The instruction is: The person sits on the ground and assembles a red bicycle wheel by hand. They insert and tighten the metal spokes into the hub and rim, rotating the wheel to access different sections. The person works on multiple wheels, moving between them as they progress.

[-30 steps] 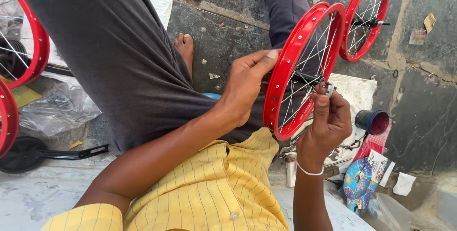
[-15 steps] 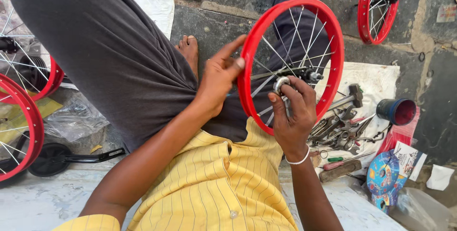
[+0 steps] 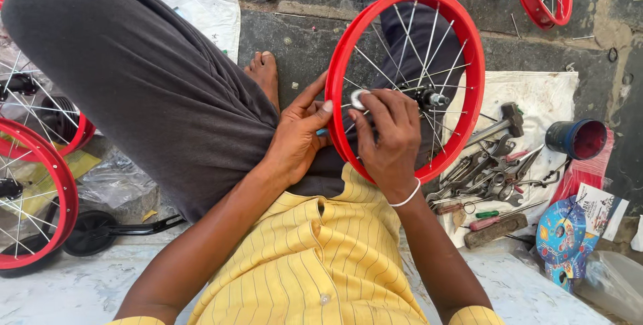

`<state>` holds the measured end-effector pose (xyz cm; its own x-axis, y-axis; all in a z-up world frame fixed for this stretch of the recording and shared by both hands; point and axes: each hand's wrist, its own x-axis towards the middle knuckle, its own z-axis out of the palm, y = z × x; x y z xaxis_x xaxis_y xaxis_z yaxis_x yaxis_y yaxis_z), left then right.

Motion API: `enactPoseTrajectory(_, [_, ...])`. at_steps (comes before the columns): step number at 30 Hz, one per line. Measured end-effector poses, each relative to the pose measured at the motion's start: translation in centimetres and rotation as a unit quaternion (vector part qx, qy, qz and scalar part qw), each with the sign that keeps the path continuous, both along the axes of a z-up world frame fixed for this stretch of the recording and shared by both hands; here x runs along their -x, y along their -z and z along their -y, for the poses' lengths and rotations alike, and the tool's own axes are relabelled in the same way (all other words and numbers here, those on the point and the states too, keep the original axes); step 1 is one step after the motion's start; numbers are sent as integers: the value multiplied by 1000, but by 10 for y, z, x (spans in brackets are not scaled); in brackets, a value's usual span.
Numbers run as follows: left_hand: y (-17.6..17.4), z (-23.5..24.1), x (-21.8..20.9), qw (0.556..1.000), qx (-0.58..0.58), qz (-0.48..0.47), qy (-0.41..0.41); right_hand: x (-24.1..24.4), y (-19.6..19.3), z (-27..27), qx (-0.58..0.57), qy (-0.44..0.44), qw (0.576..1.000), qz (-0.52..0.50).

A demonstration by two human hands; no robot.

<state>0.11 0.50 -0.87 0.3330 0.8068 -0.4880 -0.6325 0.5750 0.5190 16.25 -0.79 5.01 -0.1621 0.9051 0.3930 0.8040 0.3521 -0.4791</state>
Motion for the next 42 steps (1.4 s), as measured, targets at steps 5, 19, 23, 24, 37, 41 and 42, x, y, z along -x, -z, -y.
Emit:
enactPoseTrajectory(5, [18, -1, 0, 995, 54, 78, -30, -15, 3, -18, 157, -81, 978, -107])
enactPoseTrajectory(19, [30, 2, -8, 980, 60, 172, -84, 0, 8, -31, 248, -133, 916, -285])
enactPoseTrajectory(23, [33, 4, -14, 981, 67, 159, -85, -8, 6, -29, 178, -49, 974, -133])
enactPoseTrajectory(24, [33, 3, -15, 981, 67, 160, -83, -10, 5, -28, 155, -61, 980, -110])
enactPoseTrajectory(37, [20, 3, -6, 986, 93, 111, -77, -12, 22, -27, 267, -133, 909, -292])
enactPoseTrajectory(41, [20, 3, -9, 989, 69, 115, -59, -15, 22, -24, 59, -79, 995, -19])
enactPoseTrajectory(42, [21, 5, -12, 989, 78, 116, -57, -18, 20, -22, 114, -85, 988, -54])
